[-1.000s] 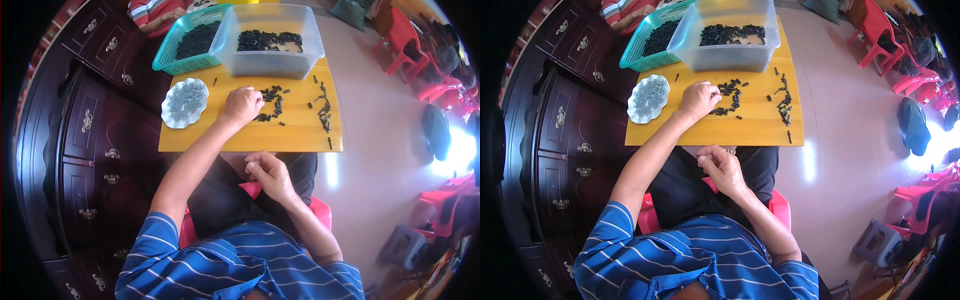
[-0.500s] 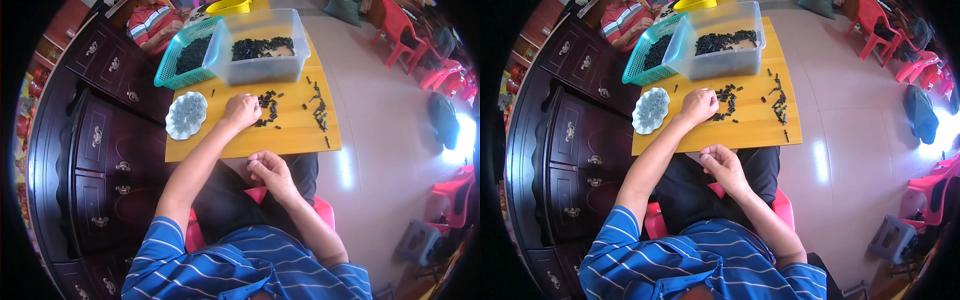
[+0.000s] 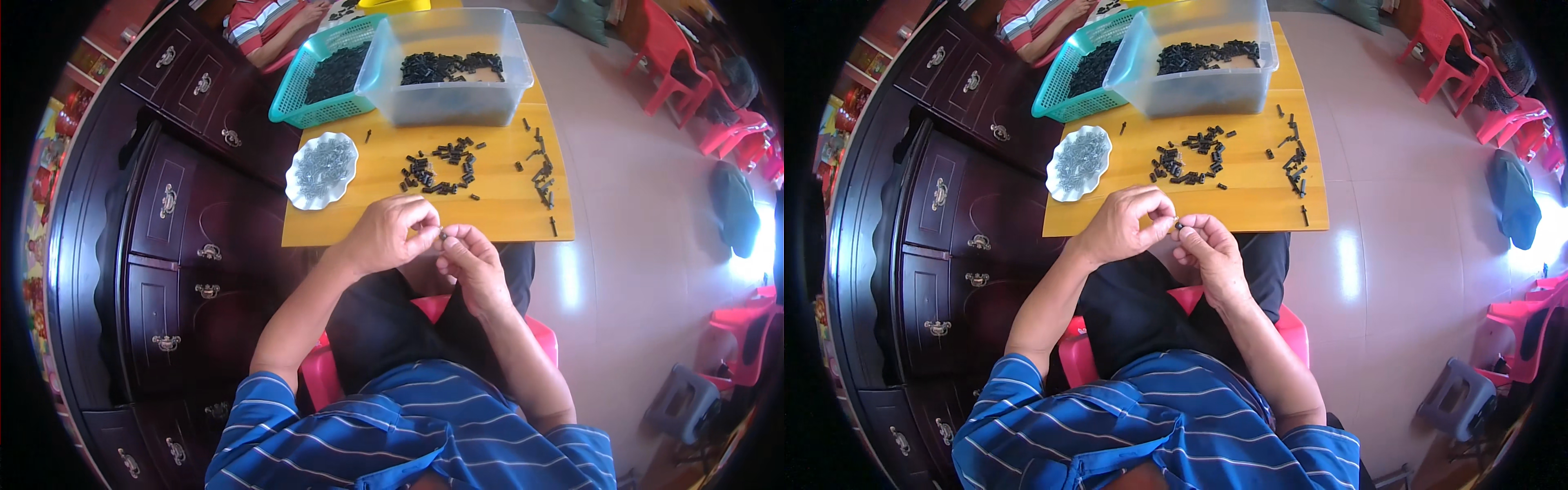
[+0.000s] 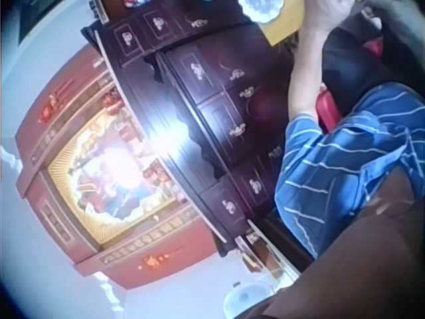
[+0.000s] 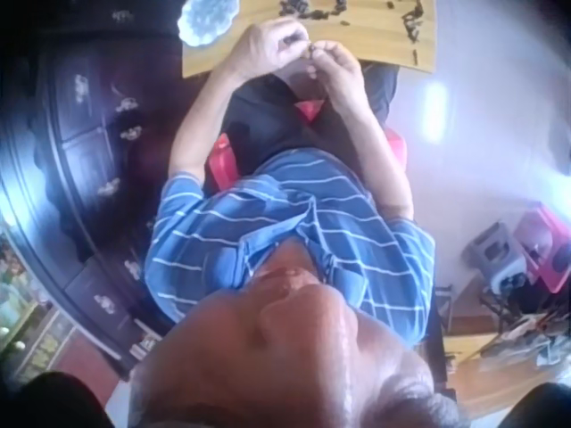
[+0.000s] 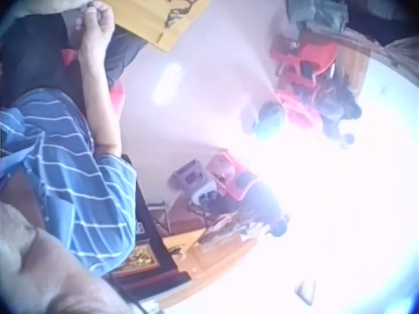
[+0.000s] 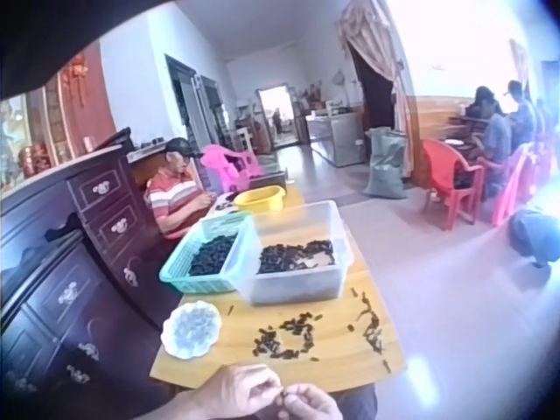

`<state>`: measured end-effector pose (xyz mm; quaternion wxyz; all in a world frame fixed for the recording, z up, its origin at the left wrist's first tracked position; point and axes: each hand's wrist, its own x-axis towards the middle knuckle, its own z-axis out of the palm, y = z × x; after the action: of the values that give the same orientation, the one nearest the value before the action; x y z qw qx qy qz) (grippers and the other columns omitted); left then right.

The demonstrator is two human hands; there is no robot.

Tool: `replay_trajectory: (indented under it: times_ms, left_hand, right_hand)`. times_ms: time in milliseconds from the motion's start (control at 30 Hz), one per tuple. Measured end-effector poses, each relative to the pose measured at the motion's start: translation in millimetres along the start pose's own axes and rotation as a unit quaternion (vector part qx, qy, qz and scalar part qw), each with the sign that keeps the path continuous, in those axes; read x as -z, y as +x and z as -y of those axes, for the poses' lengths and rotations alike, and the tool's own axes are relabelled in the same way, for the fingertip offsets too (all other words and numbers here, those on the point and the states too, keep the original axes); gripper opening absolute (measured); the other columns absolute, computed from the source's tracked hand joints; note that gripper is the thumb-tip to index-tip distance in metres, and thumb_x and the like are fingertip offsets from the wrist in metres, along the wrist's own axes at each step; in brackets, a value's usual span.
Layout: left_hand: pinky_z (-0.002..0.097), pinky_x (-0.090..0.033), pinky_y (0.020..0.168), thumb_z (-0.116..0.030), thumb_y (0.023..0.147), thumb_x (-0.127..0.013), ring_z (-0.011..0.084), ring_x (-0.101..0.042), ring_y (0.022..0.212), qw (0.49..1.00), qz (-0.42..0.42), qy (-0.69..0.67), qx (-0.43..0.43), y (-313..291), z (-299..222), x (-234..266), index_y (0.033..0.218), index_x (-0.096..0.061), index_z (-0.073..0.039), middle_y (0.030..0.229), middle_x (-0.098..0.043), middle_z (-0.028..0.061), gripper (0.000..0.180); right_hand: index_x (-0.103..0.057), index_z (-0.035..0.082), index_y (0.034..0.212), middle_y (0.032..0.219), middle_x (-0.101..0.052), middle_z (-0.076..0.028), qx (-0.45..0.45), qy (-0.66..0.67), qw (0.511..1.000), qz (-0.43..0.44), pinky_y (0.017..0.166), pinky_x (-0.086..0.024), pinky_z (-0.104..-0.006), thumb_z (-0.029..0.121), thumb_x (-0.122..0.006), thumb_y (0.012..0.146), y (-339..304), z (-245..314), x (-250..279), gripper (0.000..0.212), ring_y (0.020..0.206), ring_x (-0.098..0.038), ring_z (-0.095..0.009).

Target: The person picks up small components from the table and assembles them together by hand.

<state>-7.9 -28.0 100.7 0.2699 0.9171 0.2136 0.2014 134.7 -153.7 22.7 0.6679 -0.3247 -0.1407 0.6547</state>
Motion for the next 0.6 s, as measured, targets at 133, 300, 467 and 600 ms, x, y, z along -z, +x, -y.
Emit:
replay_trajectory:
  times_ms: [133,300,467,600]
  left_hand:
    - [0.0423,-0.052,0.068,-0.014,0.085,-0.071,0.031,-0.066,0.076,0.998,0.009,0.044,-0.031,-4.3,-6.7,-0.2,0.085,-0.06,-0.006,0.078,-0.065,0.0098,0.013]
    - [0.0418,-0.052,0.066,-0.01,0.083,-0.071,0.0308,-0.066,0.074,0.999,0.012,0.013,-0.036,-4.8,-7.5,-2.3,0.084,-0.058,-0.006,0.077,-0.065,0.0097,0.013]
    - [0.0396,-0.052,0.063,-0.002,0.079,-0.072,0.0285,-0.066,0.072,0.999,-0.012,-0.009,-0.039,-7.3,-6.2,-3.9,0.084,-0.057,-0.005,0.077,-0.064,0.0095,0.016]
    - [0.037,-0.053,0.064,0.003,0.079,-0.072,0.0251,-0.066,0.071,0.997,-0.062,-0.025,-0.031,-6.2,-10.4,-1.4,0.086,-0.058,-0.003,0.078,-0.064,0.009,0.017]
  right_hand:
    - [-0.06,0.005,0.116,0.097,-0.07,-0.002,0.03,-0.037,0.999,0.015,0.072,-0.05,-0.0194,0.011,-0.064,0.101,1.4,-3.9,0.4,0.017,0.077,-0.063,-0.006]
    - [-0.06,0.003,0.114,0.094,-0.07,-0.001,0.04,-0.085,0.995,0.029,0.073,-0.05,-0.0196,0.01,-0.064,0.101,-1.9,-5.2,-1.6,0.015,0.077,-0.062,-0.005]
    - [-0.06,0.002,0.118,0.096,-0.071,-0.003,0.036,-0.091,0.995,0.026,0.073,-0.05,-0.0202,0.012,-0.063,0.102,-1.7,-6.2,-4.8,0.019,0.077,-0.062,-0.005]
    - [-0.061,0.004,0.122,0.1,-0.073,-0.005,0.029,-0.097,0.995,0.005,0.073,-0.051,-0.0209,0.015,-0.061,0.104,-1.3,-3.8,-2.8,0.021,0.077,-0.063,-0.006]
